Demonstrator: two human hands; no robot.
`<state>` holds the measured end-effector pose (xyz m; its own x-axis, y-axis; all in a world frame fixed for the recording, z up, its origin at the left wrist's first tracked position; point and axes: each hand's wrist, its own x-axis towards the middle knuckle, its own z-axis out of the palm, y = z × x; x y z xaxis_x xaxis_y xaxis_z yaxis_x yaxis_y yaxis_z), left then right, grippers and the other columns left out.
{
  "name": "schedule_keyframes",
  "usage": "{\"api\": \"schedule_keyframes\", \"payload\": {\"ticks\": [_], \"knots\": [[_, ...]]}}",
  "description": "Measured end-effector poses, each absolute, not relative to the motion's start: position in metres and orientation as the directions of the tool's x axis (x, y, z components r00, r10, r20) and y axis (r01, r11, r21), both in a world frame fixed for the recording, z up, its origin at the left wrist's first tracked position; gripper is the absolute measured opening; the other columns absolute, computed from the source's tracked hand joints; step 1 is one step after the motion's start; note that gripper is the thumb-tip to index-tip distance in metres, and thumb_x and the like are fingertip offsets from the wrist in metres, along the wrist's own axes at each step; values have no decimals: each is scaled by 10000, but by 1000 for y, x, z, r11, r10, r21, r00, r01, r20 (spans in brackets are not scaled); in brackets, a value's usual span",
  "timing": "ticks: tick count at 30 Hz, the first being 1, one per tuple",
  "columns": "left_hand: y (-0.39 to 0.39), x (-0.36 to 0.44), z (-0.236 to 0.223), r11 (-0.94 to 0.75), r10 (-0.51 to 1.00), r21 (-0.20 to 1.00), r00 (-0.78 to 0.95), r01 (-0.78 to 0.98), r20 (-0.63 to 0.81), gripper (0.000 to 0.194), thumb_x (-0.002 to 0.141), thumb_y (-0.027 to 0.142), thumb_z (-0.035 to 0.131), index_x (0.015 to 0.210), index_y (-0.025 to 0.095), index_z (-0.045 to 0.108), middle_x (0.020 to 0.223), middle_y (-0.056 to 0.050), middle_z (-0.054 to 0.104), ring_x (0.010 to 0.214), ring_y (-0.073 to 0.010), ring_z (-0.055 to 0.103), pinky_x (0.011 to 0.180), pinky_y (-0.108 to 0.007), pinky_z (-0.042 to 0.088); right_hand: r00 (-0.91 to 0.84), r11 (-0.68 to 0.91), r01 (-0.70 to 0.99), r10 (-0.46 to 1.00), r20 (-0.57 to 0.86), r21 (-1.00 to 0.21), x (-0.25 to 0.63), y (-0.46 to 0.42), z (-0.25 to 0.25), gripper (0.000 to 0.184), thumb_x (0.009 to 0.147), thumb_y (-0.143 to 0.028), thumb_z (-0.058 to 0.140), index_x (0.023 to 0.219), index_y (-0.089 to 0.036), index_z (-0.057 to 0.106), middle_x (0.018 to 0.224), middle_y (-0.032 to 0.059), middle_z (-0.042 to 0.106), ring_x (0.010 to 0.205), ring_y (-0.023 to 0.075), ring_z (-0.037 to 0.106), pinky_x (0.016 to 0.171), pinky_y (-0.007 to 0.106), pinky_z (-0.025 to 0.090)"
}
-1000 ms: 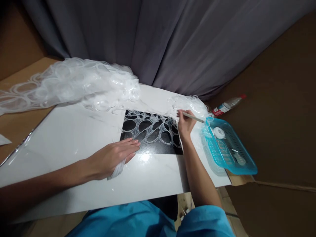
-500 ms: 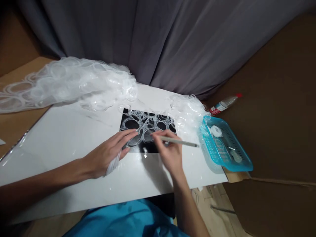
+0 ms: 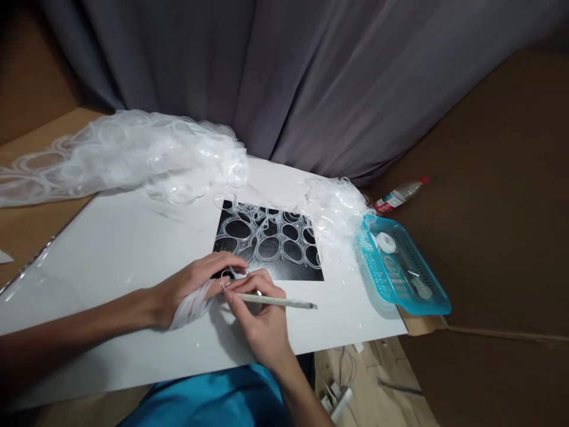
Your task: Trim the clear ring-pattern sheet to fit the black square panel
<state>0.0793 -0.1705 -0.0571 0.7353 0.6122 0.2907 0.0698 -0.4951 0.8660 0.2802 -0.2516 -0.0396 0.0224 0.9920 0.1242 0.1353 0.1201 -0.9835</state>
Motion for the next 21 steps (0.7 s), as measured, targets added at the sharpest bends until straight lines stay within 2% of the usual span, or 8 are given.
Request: {"api": "schedule_keyframes", "payload": {"ticks": [3, 6, 8, 12, 14, 16, 18, 21], "knots": [[-170, 81, -60, -486, 626, 873, 715, 48, 310, 281, 1181, 292, 450, 1416, 254, 599, 1277, -83, 709, 1139, -229, 681, 997, -398, 550, 57, 171, 208, 981, 186, -963, 279, -251, -44, 144, 954, -312, 867, 822, -276, 819, 920, 55, 825, 1043, 298, 693, 1019, 497, 500], [-169, 83, -63, -485, 636, 873, 708, 56, 308, 242, 1197, 328, 417, 1201, 228, 637, 1100, -50, 661, 981, -194, 634, 890, -361, 517, 20, 189, 235, 980, 200, -953, 279, -255, -46, 133, 952, -305, 868, 831, -292, 813, 934, 54, 843, 1208, 338, 662, 1137, 565, 428], [-170, 82, -64, -478, 647, 876, 703, 69, 298, 264, 1197, 329, 406, 1080, 215, 614, 1061, -47, 618, 938, -190, 602, 855, -359, 502, 0, 222, 257, 973, 230, -941, 284, -255, -44, 127, 952, -300, 864, 837, -294, 810, 1010, 59, 849, 1272, 346, 653, 1188, 589, 397], [-173, 82, -65, -471, 718, 878, 615, 85, 325, 238, 1166, 259, 432, 991, 202, 582, 1159, -82, 571, 915, -185, 588, 794, -353, 502, 63, 250, 321, 957, 283, -914, 321, -234, -40, 123, 948, -314, 863, 844, -274, 812, 1275, 93, 795, 1240, 331, 690, 1112, 539, 482], [-175, 83, -66, -510, 744, 851, 560, 123, 364, 240, 1153, 212, 430, 951, 200, 560, 1155, -84, 568, 874, -175, 568, 752, -346, 482, 144, 233, 327, 945, 293, -916, 354, -209, -44, 148, 938, -339, 874, 836, -260, 801, 1220, 101, 794, 1191, 319, 708, 1048, 493, 521], [-176, 85, -67, -600, 725, 777, 539, 189, 429, 243, 1151, 182, 446, 929, 204, 545, 1057, -60, 588, 844, -176, 541, 742, -350, 446, 153, 198, 350, 952, 264, -916, 389, -179, -51, 181, 927, -383, 880, 844, -246, 795, 1125, 100, 800, 1099, 302, 723, 982, 452, 544], [-175, 86, -72, -726, 646, 646, 555, 235, 524, 265, 1146, 170, 496, 886, 213, 521, 893, -15, 574, 793, -176, 501, 742, -363, 404, 97, 150, 413, 974, 207, -898, 422, -150, -59, 222, 919, -433, 875, 864, -233, 797, 1071, 101, 808, 1012, 285, 726, 932, 424, 550], [-172, 85, -84, -871, 465, 466, 571, 157, 676, 339, 1158, 182, 473, 825, 232, 427, 708, 44, 465, 640, -155, 385, 710, -372, 384, -30, 132, 474, 991, 134, -871, 456, -120, -69, 278, 917, -485, 861, 880, -217, 801, 1012, 99, 812, 932, 268, 720, 862, 387, 550]]}}
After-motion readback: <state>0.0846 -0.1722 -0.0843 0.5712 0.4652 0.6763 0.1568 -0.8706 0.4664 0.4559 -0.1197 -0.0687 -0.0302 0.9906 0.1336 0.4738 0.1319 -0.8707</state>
